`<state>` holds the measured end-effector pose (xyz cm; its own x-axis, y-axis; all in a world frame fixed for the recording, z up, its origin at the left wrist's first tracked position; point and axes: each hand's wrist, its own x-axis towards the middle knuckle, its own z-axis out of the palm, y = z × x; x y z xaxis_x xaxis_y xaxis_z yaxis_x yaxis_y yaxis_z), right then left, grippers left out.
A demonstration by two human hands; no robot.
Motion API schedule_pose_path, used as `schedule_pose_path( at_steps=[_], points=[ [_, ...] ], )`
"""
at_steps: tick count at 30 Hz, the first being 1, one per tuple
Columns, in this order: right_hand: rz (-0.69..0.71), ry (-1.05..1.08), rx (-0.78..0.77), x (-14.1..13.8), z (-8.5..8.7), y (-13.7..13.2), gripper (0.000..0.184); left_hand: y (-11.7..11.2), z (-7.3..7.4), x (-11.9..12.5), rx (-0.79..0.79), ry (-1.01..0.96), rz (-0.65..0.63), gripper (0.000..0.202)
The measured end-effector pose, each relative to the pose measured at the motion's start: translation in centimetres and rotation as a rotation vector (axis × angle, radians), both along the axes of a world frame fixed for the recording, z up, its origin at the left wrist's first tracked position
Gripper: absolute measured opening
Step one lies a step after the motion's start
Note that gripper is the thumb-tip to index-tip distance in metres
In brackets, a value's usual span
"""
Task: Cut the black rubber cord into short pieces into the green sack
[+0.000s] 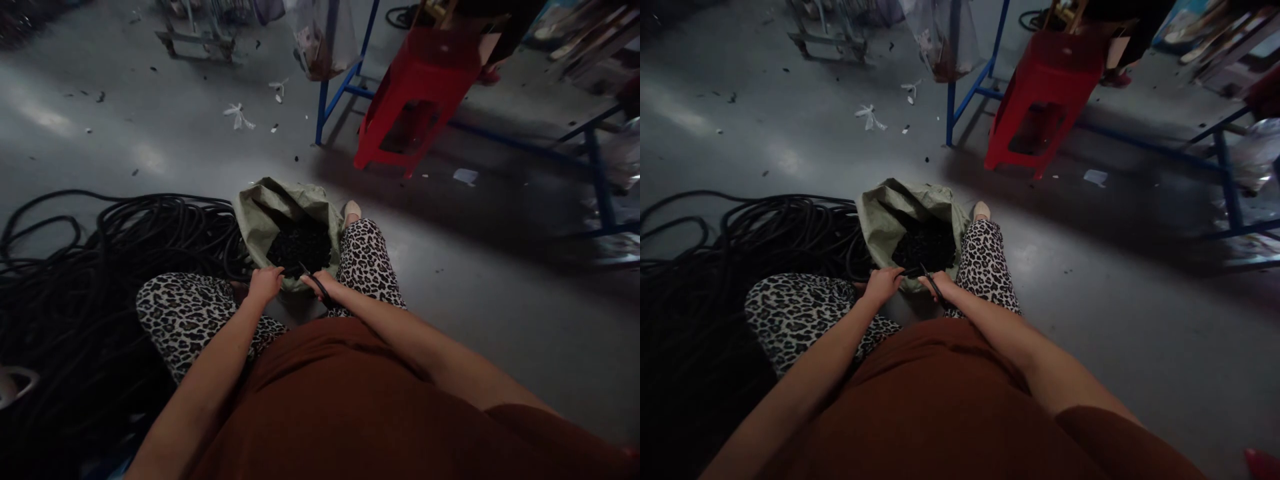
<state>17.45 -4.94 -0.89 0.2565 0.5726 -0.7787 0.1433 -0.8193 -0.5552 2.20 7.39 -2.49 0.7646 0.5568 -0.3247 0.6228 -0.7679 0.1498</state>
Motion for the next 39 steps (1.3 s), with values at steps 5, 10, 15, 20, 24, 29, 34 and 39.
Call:
schedule_pose_path(
  at_steps=[5,10,15,20,24,29,34,39],
  points=[
    [0.026,0.104,-0.023,0.0,0.1,0.1,0.056,0.2,0.1,-0.1,-0.011,-0.034,0.058,0.035],
    [0.08,0.173,-0.046,-0.1,0.3,0.2,0.068,0.0,0.3,0.2,-0.02,-0.066,0.09,0.037],
    [0.097,0.176,-0.044,-0.2,0.1,0.3,0.072,-0.5,0.6,0.5,-0.029,-0.072,0.057,0.036],
    [0.07,0.162,-0.051,-0.3,-0.2,0.3,0.074,-0.8,0.7,0.7,-0.034,-0.066,0.026,0.036],
    [0.059,0.159,-0.057,-0.3,0.1,0.3,0.072,-0.9,0.7,0.7,-0.036,-0.056,0.013,0.037],
    [0.077,0.133,-0.031,-0.2,0.1,0.2,0.068,-1.0,0.6,0.7,-0.043,-0.051,-0.042,0.035],
    [0.105,0.099,-0.009,-0.1,-0.4,0.4,0.065,-1.0,0.4,0.6,-0.066,-0.061,-0.069,0.035],
    [0.116,0.053,0.013,-0.2,-0.9,0.4,0.065,-0.8,0.4,0.6,-0.079,-0.096,-0.041,0.036]
  ],
)
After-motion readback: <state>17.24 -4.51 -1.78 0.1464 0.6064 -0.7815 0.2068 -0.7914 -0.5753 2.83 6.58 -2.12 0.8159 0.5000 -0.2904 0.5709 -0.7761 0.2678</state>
